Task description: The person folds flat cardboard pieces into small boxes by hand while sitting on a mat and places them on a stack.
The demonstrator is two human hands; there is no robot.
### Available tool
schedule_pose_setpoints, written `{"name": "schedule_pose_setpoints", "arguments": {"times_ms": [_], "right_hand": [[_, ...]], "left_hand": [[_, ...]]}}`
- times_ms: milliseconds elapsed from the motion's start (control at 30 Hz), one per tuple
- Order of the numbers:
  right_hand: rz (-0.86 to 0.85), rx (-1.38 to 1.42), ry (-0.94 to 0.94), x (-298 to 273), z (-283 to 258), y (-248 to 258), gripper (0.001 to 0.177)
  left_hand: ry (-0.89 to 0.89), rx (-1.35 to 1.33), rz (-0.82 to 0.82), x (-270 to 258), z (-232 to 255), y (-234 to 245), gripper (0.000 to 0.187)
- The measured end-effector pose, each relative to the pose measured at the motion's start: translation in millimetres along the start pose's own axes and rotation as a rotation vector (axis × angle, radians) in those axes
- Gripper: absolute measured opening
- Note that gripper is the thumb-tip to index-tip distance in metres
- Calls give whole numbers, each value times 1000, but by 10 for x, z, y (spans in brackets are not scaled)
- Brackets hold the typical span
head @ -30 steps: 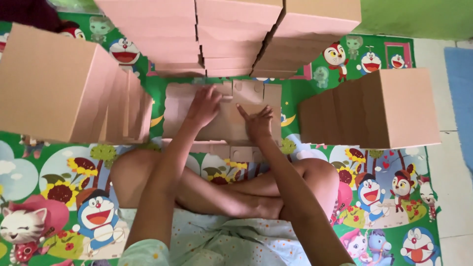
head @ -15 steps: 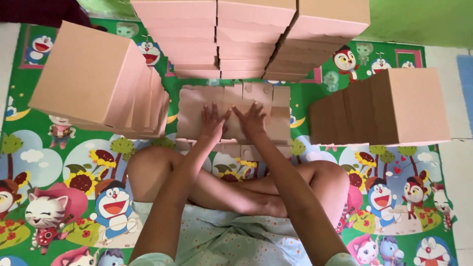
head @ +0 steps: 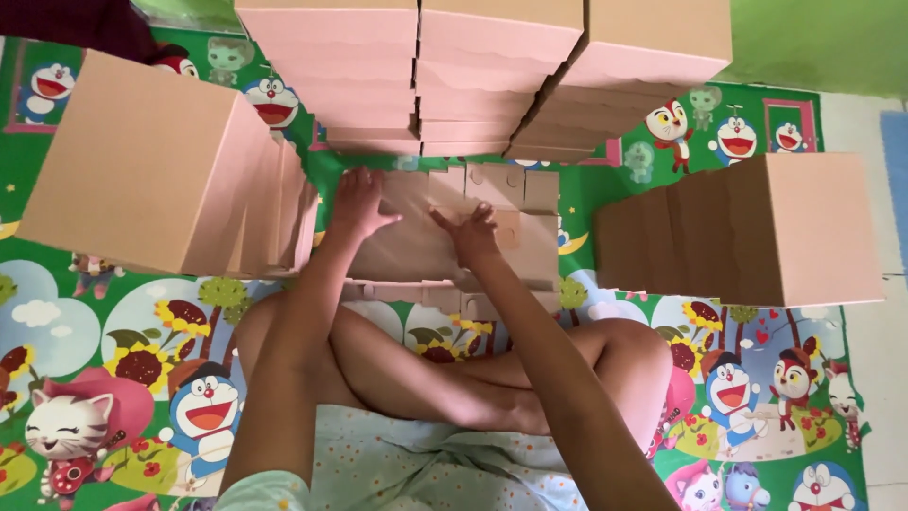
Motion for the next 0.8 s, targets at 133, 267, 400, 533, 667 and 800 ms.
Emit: {"name": "schedule_pose_setpoints", "arguments": {"times_ms": [133, 267, 400, 533, 667, 800], "right_hand": [[1, -99, -14, 88, -14, -32, 146], [112, -93, -39, 127, -33, -164, 127], [212, 79, -70, -477, -180, 312, 98], [236, 26, 10, -291, -166, 126, 96], [208, 51, 98, -21, -72, 67, 100], [179, -129, 102, 321, -227, -80, 88]], "left_hand": [[6, 33, -118, 132, -186, -203, 85], [-37, -106, -72, -163, -89, -138, 46], [9, -135, -155, -635, 201, 372, 52], [125, -91, -456, -973, 317, 300, 121], [136, -68, -559, -953, 272, 261, 127], [134, -95, -589, -930, 192, 144, 126]]}}
Point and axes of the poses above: each hand's wrist, its own x-axis towards the middle knuckle, its own y-axis out of the back of the hand, z = x × y, the point moved 7 cm from there along x, towards the middle knuckle, and after that the axes turned 7 degrees about -x, right-handed, at the moved point
